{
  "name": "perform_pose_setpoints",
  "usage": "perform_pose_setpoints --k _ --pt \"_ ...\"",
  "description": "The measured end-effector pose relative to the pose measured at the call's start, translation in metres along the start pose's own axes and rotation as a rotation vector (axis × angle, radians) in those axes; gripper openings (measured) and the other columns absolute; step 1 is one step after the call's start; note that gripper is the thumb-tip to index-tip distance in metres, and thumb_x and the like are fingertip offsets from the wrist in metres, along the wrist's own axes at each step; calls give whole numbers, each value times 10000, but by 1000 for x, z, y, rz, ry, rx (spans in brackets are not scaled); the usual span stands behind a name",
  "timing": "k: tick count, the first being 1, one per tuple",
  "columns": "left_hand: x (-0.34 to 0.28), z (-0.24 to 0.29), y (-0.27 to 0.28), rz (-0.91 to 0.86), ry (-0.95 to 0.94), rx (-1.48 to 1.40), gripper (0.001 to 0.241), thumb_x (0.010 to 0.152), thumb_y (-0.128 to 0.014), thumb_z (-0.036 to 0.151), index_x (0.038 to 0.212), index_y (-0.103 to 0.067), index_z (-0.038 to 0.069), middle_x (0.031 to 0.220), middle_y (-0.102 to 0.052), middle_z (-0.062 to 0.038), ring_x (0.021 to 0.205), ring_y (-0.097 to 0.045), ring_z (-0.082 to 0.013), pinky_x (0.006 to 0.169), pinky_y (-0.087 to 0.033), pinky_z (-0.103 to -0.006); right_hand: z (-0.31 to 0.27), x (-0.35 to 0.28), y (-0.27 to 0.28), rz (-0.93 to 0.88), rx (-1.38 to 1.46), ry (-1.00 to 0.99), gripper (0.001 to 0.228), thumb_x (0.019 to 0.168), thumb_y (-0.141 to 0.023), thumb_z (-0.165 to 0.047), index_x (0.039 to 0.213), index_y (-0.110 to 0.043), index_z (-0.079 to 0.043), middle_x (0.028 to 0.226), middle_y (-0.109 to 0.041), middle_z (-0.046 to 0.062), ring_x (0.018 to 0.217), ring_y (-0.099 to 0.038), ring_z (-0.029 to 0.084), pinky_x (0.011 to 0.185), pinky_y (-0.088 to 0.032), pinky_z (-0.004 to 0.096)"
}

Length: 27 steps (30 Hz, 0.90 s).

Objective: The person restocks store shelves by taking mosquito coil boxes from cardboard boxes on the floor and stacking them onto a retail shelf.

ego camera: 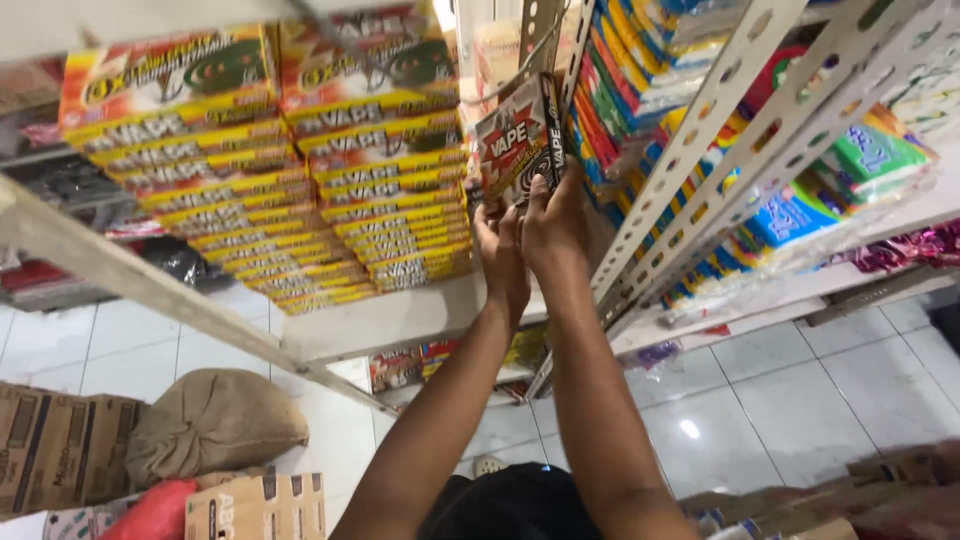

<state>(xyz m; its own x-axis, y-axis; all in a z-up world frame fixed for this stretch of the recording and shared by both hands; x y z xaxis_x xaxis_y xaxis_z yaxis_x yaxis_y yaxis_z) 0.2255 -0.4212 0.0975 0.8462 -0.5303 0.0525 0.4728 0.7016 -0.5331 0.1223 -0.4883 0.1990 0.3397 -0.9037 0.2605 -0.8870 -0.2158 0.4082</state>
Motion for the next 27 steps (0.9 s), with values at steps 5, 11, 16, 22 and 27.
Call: perform_pose_setpoints --k 5,11,16,22,27 --pt "21 -24 11 121 8 230 1045 913 -582 460 1603 5 -61 1648 -208 -275 1527 -281 -314 1221 -237 -356 56 65 -52 81 84 103 526 1069 -500 -336 1486 -434 -22 1444 -555 266 1322 -543 423 1091 -428 453" --pt "38 -33 16 55 -186 398 1008 985 -561 487 1604 -25 -101 1700 -114 -310 1602 -108 -335 1261 -105 -335 121 116 -110 -34 191 59 446 1062 -490 -351 1344 -603 -25 1270 -669 259 1200 -632 405 1014 -487 426" --pt "38 -35 16 34 -152 411 1021 958 -552 497 1628 3 -37 1603 -302 -328 1495 -330 -355 1192 -260 -324 139 126 -128 -53 181 90 431 1040 -521 -347 1303 -625 -22 1165 -701 251 1089 -689 391 930 -524 410" --pt "47 -39 11 64 -119 403 1005 954 -548 503 1631 -14 -13 1558 -390 -317 1431 -439 -342 1143 -343 -312 137 128 -128 -59 227 76 481 1048 -523 -391 1341 -608 -19 1216 -694 243 1151 -684 356 989 -512 404" --pt "21 -10 15 69 -64 493 977 989 -526 514 1656 -20 11 1505 -432 -321 1383 -476 -350 1126 -365 -337 125 106 -107 8 87 68 622 1106 -524 -419 1514 -379 28 1498 -464 302 1384 -455 420 1113 -375 442"
Point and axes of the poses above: each hand's wrist, its own x-axis towards the middle knuckle, its own y-axis out of the back of the hand, z = x × y, the point moved 10 cm from there along x, towards the middle knuckle
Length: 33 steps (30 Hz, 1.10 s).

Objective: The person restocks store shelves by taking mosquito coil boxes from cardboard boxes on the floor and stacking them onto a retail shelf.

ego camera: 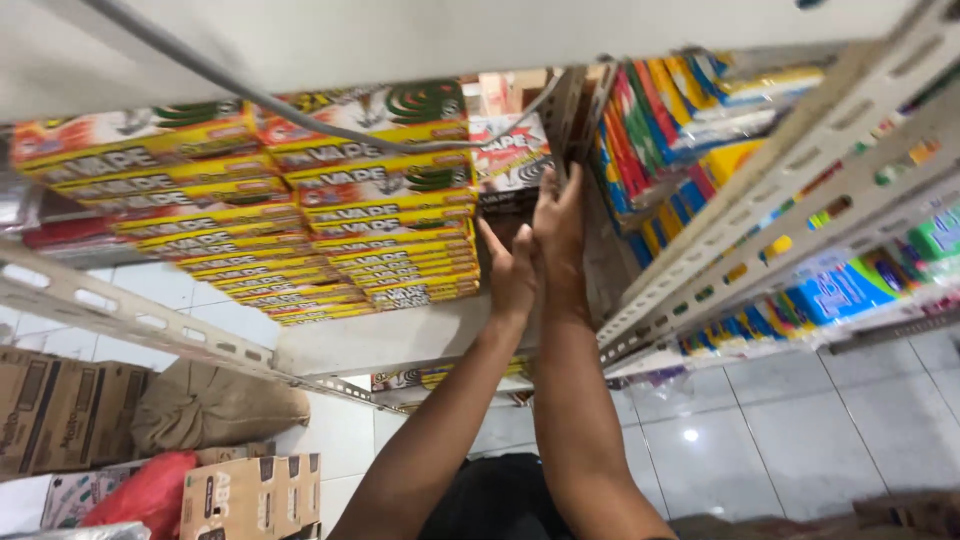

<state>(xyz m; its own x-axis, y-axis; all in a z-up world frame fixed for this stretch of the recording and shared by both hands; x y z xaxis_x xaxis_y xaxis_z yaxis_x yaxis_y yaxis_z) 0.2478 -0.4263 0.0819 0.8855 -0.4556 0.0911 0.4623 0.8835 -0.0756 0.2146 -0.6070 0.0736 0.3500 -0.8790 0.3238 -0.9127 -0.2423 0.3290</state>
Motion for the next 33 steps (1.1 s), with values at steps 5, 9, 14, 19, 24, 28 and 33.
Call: perform_pose_setpoints --k 5,9,14,19,24,28,33 --pt "-49 28 10 -183 -51 -291 829 1032 -557 382 1627 -113 12 1384 -498 -176 1248 -526 -248 1033 -477 -351 -63 -75 41 -90 343 143 574 1130 -491 -358 1568 -359 -11 1565 -460 236 1418 -475 326 1155 -374 410" --pt "-95 28 42 -291 -109 -356 582 1075 -535 283 1548 -358 -5 1331 -579 -101 1242 -581 -197 1080 -479 -345 -74 -161 62 -254 425 -74 407 1090 -485 -206 1467 -505 -54 1017 -576 76 855 -552 154 705 -472 311" --pt "-143 5 123 -145 -149 -178 391 1059 -565 228 1372 -527 -4 1268 -646 -112 1181 -630 -189 1047 -505 -340 -116 -235 76 -281 297 296 274 1072 -515 -142 1294 -600 -5 1088 -634 110 988 -628 202 888 -518 323" --pt "-193 -43 244 158 -130 -15 309 1052 -561 188 1294 -597 -1 1103 -654 -91 1012 -628 -159 924 -527 -310 -132 -306 42 -496 340 409 258 1059 -519 -134 1224 -636 26 1185 -641 172 1131 -621 285 1021 -480 387" --pt "-284 -78 366 523 14 173 303 977 -545 139 1246 -609 16 1085 -669 -64 944 -639 -158 869 -529 -297 -131 -402 -34 -1044 345 216 299 1031 -552 -213 1236 -652 -20 1196 -666 133 1089 -666 234 942 -533 355" --pt "-385 -83 441 753 127 232 268 1011 -575 161 1239 -596 20 1093 -663 -77 945 -644 -157 832 -530 -295 -120 -518 -71 -1442 185 80 338 1007 -586 -300 1234 -661 -62 1157 -697 104 1042 -668 207 889 -529 328" --pt "-548 -87 520 1054 94 319 248 1029 -562 149 1233 -592 11 1197 -633 -111 951 -636 -180 836 -529 -322 -97 -690 -90 -1788 -40 86 415 1022 -595 -358 1320 -677 -81 1035 -729 147 942 -655 229 843 -541 341"
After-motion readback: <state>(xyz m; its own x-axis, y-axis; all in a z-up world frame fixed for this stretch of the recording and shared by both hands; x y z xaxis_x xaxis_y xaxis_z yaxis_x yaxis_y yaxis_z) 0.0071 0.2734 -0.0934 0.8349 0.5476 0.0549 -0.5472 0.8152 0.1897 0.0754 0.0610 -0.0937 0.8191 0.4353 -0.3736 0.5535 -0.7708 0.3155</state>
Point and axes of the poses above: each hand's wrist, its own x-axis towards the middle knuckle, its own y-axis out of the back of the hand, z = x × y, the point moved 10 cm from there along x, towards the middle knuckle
